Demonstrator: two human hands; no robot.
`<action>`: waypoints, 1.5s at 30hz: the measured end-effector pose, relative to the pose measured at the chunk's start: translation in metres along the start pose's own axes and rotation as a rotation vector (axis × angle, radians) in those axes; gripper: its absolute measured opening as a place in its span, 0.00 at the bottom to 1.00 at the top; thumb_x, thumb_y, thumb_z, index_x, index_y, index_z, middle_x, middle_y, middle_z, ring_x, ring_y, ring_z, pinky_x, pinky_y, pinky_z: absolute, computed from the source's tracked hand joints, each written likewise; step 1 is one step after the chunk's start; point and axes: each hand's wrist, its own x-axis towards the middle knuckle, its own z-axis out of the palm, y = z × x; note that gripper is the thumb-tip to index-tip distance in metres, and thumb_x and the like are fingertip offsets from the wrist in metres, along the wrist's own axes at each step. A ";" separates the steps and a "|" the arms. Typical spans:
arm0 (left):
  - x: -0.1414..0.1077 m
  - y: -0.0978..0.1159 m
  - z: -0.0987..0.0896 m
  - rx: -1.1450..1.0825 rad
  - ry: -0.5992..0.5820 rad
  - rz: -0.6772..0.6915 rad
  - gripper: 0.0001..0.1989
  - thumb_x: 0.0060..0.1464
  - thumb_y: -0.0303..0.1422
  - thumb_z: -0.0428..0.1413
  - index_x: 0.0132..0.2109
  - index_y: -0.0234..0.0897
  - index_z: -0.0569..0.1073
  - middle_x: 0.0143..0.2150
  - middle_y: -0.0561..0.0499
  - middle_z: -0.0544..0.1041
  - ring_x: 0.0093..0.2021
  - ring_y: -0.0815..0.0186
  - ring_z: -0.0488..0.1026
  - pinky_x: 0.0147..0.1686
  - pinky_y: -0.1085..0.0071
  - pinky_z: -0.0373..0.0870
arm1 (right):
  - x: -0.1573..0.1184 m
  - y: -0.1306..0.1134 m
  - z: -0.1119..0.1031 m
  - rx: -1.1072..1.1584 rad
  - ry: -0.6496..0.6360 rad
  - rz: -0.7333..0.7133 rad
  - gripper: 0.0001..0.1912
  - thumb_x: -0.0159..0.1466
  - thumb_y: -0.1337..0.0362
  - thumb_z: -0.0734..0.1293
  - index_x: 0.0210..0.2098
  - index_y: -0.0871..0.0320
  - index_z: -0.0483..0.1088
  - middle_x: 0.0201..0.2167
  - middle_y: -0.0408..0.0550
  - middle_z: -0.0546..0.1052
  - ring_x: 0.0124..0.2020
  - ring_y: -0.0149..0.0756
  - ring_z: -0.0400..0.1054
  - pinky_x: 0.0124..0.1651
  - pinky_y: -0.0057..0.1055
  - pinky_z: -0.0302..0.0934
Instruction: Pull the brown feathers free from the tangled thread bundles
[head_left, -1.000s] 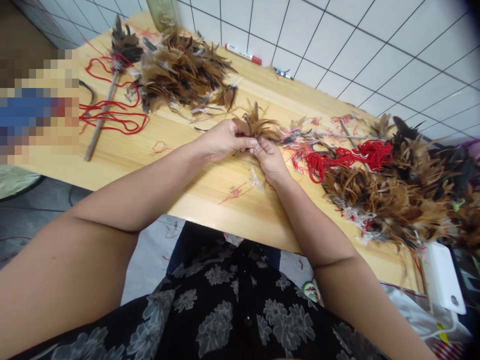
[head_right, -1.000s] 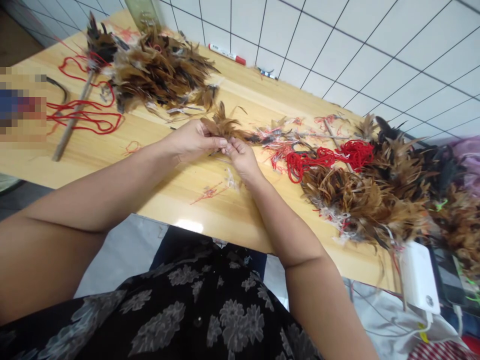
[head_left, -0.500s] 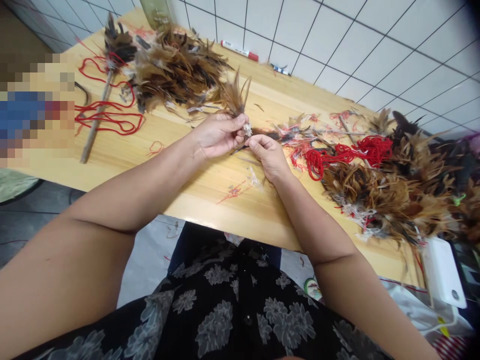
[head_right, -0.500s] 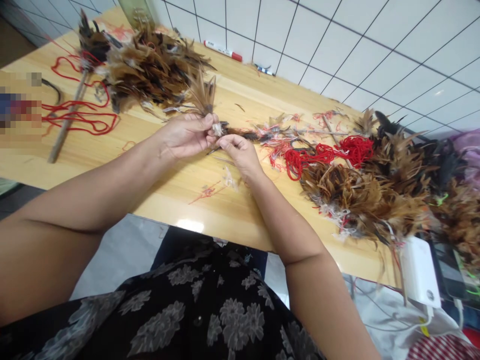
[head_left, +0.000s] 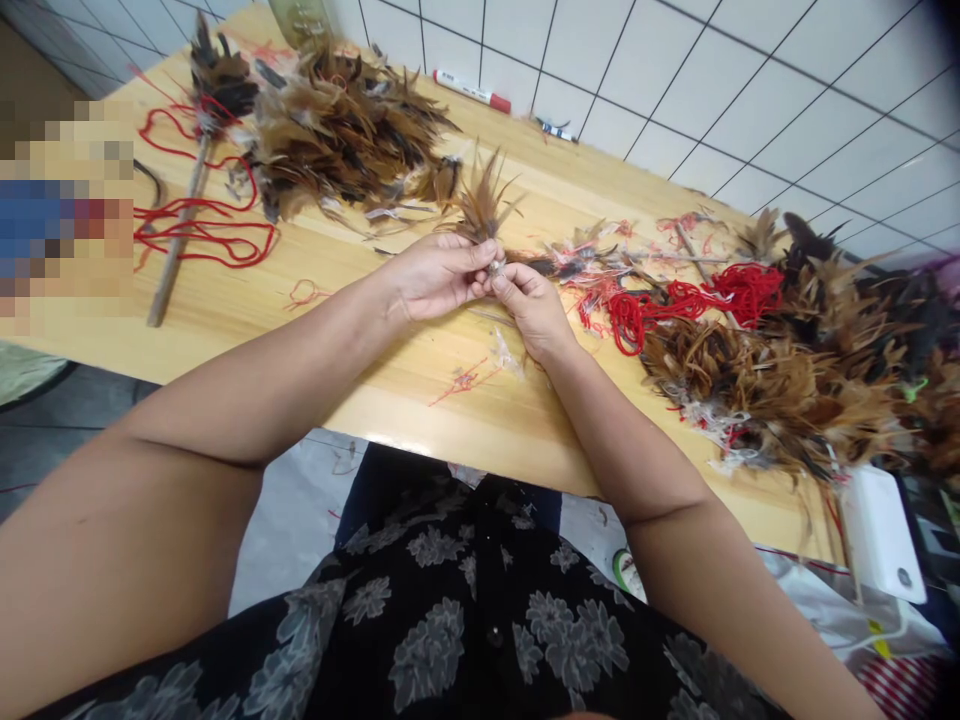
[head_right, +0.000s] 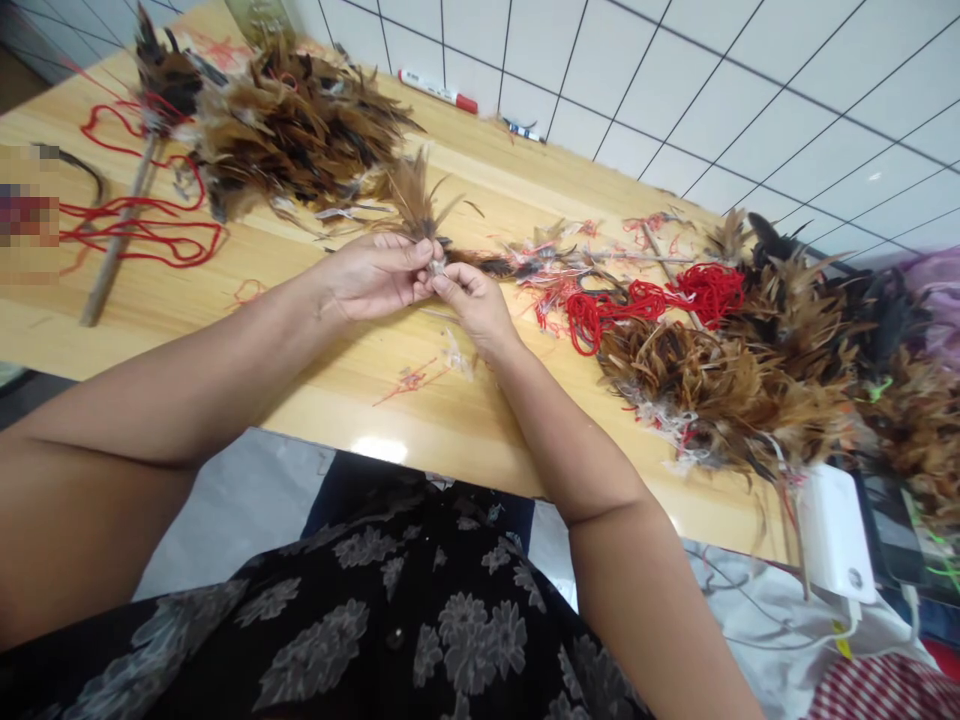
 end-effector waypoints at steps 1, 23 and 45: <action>0.000 0.000 0.001 0.007 0.016 -0.001 0.15 0.74 0.38 0.82 0.39 0.43 0.87 0.34 0.53 0.85 0.34 0.68 0.73 0.42 0.71 0.79 | 0.000 -0.001 0.001 -0.009 -0.003 0.004 0.39 0.58 0.26 0.90 0.31 0.51 0.75 0.37 0.44 0.86 0.51 0.40 0.85 0.69 0.40 0.80; 0.000 0.007 0.005 0.024 0.164 -0.007 0.18 0.76 0.36 0.82 0.39 0.36 0.85 0.35 0.48 0.84 0.36 0.64 0.86 0.39 0.72 0.81 | -0.002 -0.009 0.001 -0.043 0.060 0.035 0.35 0.66 0.34 0.89 0.34 0.50 0.69 0.37 0.44 0.80 0.48 0.39 0.78 0.50 0.32 0.77; -0.009 0.020 0.047 -0.142 0.276 -0.081 0.33 0.91 0.18 0.55 0.30 0.31 0.80 0.27 0.52 0.74 0.27 0.75 0.70 0.28 0.82 0.71 | 0.005 0.015 -0.007 0.058 -0.039 -0.053 0.43 0.52 0.22 0.91 0.35 0.50 0.74 0.42 0.44 0.87 0.50 0.39 0.83 0.67 0.41 0.82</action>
